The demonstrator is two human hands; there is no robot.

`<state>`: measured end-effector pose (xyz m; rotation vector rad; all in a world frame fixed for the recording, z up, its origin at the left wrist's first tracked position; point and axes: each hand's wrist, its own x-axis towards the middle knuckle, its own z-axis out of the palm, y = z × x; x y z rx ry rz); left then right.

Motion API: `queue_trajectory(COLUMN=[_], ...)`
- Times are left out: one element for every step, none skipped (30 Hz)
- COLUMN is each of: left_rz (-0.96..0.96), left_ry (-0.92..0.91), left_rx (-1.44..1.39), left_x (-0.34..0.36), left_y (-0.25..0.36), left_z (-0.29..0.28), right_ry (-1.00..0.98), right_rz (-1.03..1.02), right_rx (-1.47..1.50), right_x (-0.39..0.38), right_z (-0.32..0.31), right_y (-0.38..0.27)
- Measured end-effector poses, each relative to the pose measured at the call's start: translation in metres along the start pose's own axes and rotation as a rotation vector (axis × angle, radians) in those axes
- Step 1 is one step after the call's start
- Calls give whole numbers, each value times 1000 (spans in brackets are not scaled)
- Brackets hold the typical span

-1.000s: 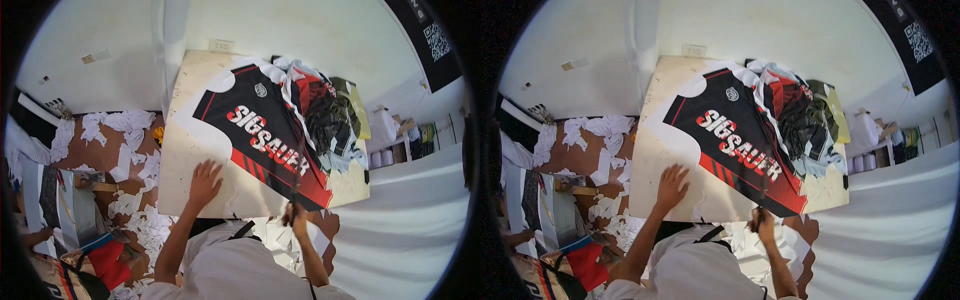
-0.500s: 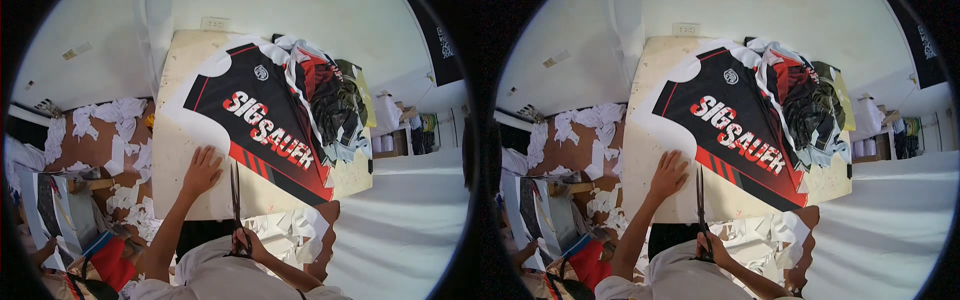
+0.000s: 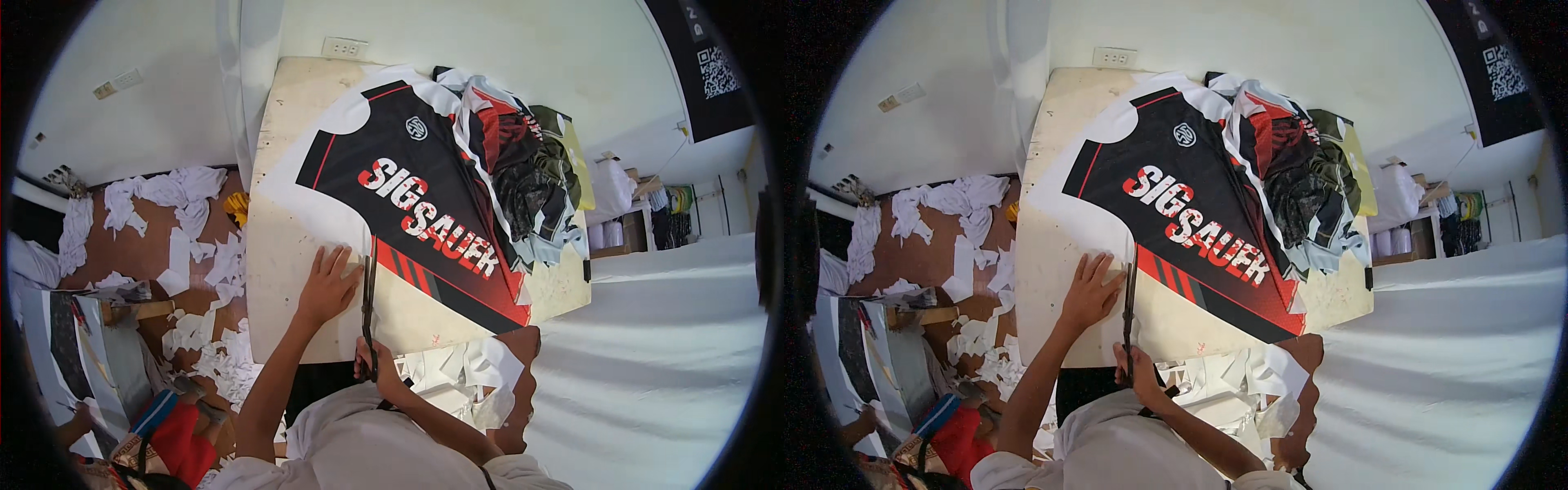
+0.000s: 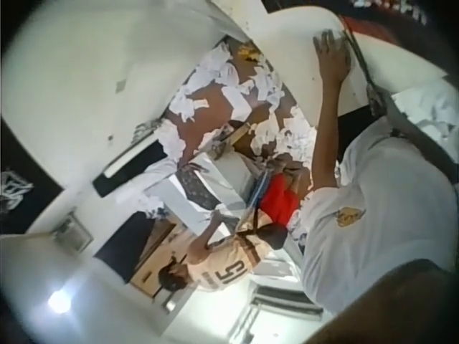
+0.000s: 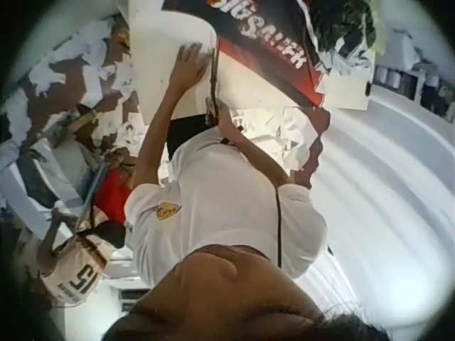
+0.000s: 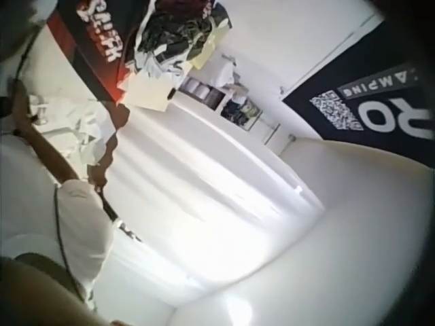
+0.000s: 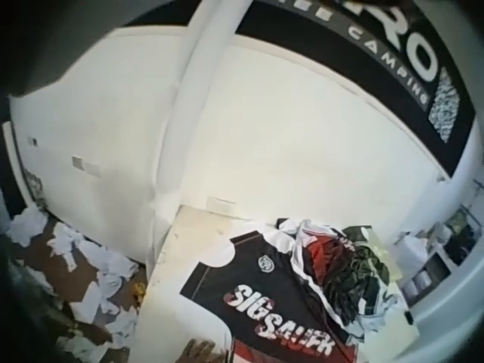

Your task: Cutting printed fabric pieces from a larger sheet using scissors.

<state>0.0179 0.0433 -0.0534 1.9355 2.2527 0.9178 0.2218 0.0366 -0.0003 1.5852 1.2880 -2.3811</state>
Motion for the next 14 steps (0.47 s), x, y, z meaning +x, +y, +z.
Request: queue_trajectory(left_rz=[4,4,5,5,2,6,9,6,5,3,-2,0,3,4], left_ry=[1,5,0,-9,0,7,7,18,10,2,9,18,17,31], left_rx=[-8,-8,-14,-25,-26,-30,-38,-37,-39,-40,-35,-30,-30,-31], left_x=[-1,-1,0,-1,-1,-1,-1,-2,-3,-3,-3,-3,-2,-1], left_y=[-1,-2,-2,-1,-1,-2,-1,-1,-1,-2,-3,-4,-3,-2], left_z=[-1,-2,-2,-2,-1,-1,0,1,1,1,0,0,1,3], right_ry=[53,55,69,101,86,96,101,108,130,150,145,143,154,180], right_rz=[22,21,12,26,6,-10,-30,-24,-18,-13,-15,-12,6,43], right_rx=[-9,-5,-21,-58,-45,-48,-53,-57,-56,-56,-62,-77,-103,-140], right_x=[3,5,8,10,10,12,12,11,12,12,13,12,12,12], right_z=[4,6,8,8,9,9,10,11,13,13,13,13,11,9], right_y=[-2,-5,-9,-11,-13,-15,-16,-16,-15,-16,-17,-17,-17,-17])
